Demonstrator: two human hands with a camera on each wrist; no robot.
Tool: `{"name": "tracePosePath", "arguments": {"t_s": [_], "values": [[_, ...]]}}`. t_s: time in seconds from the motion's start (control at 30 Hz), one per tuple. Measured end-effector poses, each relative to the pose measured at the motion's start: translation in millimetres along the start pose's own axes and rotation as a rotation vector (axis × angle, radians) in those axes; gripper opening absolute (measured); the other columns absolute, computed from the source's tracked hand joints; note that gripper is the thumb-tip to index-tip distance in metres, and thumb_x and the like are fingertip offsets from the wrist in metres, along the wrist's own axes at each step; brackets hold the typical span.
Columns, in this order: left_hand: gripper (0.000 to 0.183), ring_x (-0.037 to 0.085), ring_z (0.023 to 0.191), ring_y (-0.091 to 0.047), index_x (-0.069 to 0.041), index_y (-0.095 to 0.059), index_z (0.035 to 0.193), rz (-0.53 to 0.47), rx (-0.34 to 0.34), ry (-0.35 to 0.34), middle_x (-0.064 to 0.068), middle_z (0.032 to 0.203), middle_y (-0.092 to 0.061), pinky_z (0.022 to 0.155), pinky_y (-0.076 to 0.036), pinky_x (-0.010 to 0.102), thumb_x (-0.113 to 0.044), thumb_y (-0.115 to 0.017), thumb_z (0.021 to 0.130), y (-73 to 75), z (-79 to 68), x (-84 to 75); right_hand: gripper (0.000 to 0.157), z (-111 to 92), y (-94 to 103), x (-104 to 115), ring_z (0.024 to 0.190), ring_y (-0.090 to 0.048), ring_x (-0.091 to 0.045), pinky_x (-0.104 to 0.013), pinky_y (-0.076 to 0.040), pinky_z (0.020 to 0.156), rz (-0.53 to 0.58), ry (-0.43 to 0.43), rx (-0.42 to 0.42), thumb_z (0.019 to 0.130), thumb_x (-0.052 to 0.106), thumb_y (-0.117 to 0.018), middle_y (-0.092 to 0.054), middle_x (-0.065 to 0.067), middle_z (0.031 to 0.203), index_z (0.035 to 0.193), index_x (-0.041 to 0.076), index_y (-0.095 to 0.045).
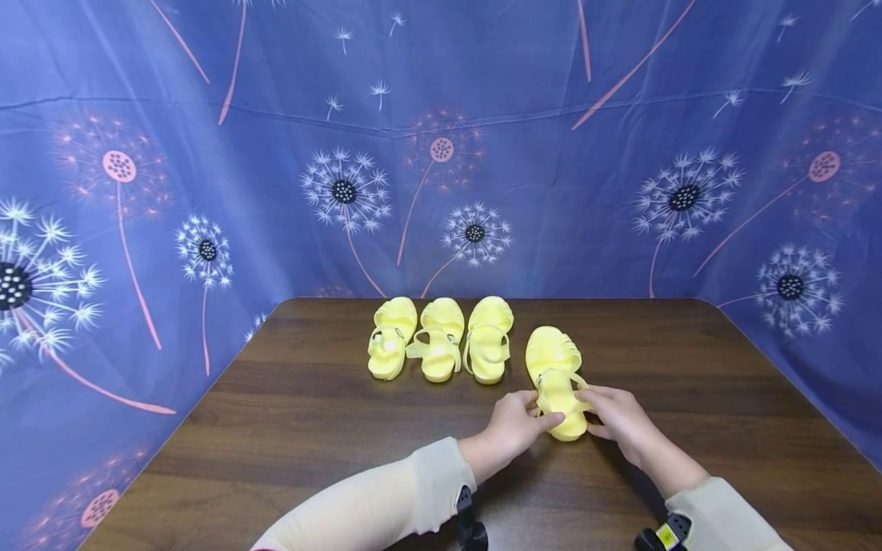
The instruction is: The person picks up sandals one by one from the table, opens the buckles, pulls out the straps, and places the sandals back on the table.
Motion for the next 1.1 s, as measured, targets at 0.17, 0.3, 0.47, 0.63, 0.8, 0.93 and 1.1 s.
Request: {"name": "tracePosePath", "arguments": {"t_s": [0.17,0.3,0.47,0.63,0.8,0.93,1.1], "values": [[0.037,0.006,0.085,-0.061,-0.007,-0.071,0.107,-0.008,0.005,0.015,0.0,0.097,-0.071,0.075,-0.052,0.022,-0.029,-0.08,0.079,2.2,0.5,-2.0,0.066,2,3.4,4,0.135,-0.03,-0.052,-0.047,-0.051,0.096,-0.01,0.021,0.017,0.104,0.032,-0.039,-0.019,-0.038,0.15,0.142,-0.02,-0.024],[0.045,0.011,0.092,-0.063,-0.003,-0.068,0.112,-0.063,0.013,0.084,0.004,0.104,-0.069,0.08,-0.053,0.028,-0.028,-0.081,0.077,3.8,0.4,1.8,0.065,3,5.3,7,0.131,-0.039,-0.049,-0.046,-0.052,0.095,-0.022,0.038,0.022,0.103,0.029,-0.044,-0.022,-0.04,0.148,0.14,-0.022,-0.025],[0.048,0.015,0.093,-0.063,-0.001,-0.066,0.114,-0.119,0.027,0.125,0.006,0.105,-0.069,0.082,-0.054,0.033,-0.028,-0.082,0.077,2.2,1.6,6.0,0.067,7,9.4,15,0.13,-0.044,-0.043,-0.044,-0.051,0.097,-0.045,0.055,0.029,0.101,0.027,-0.049,-0.023,-0.04,0.148,0.14,-0.022,-0.026],[0.047,0.015,0.09,-0.062,0.0,-0.066,0.111,-0.146,0.038,0.118,0.006,0.104,-0.069,0.081,-0.054,0.035,-0.033,-0.079,0.08,3.1,3.3,6.3,0.066,14,17.1,25,0.138,-0.029,-0.046,-0.056,-0.038,0.107,-0.056,0.08,0.012,0.1,0.036,-0.053,-0.026,-0.033,0.151,0.14,-0.014,-0.037],[0.037,0.016,0.088,-0.062,-0.001,-0.069,0.107,-0.12,0.029,0.087,0.006,0.099,-0.069,0.078,-0.054,0.033,-0.033,-0.069,0.089,7.7,6.4,5.8,0.066,24,21.7,35,0.139,-0.028,-0.045,-0.059,-0.033,0.11,-0.055,0.116,-0.01,0.096,0.039,-0.059,-0.032,-0.03,0.15,0.139,-0.009,-0.044],[0.021,0.01,0.078,-0.059,-0.003,-0.071,0.1,-0.108,0.012,0.081,0.001,0.088,-0.069,0.068,-0.051,0.026,-0.022,-0.067,0.091,9.0,10.6,7.4,0.065,31,19.8,45,0.136,-0.035,-0.043,-0.058,-0.037,0.107,-0.083,0.142,-0.013,0.094,0.039,-0.063,-0.041,-0.026,0.146,0.138,-0.006,-0.047],[0.004,0.007,0.058,-0.05,-0.005,-0.072,0.086,-0.106,-0.025,0.09,-0.002,0.069,-0.064,0.049,-0.041,0.02,-0.009,-0.073,0.085,10.5,17.1,11.1,0.059,36,13.8,56,0.134,-0.038,-0.044,-0.059,-0.037,0.105,-0.171,0.177,0.017,0.092,0.037,-0.065,-0.05,-0.025,0.14,0.132,-0.005,-0.054]]}}
Point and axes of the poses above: each hand's wrist, its own z-axis towards the middle knuckle, its own y-axis out of the back of the hand, x = y × z, the point moved 8 cm from there along z, towards the middle knuckle
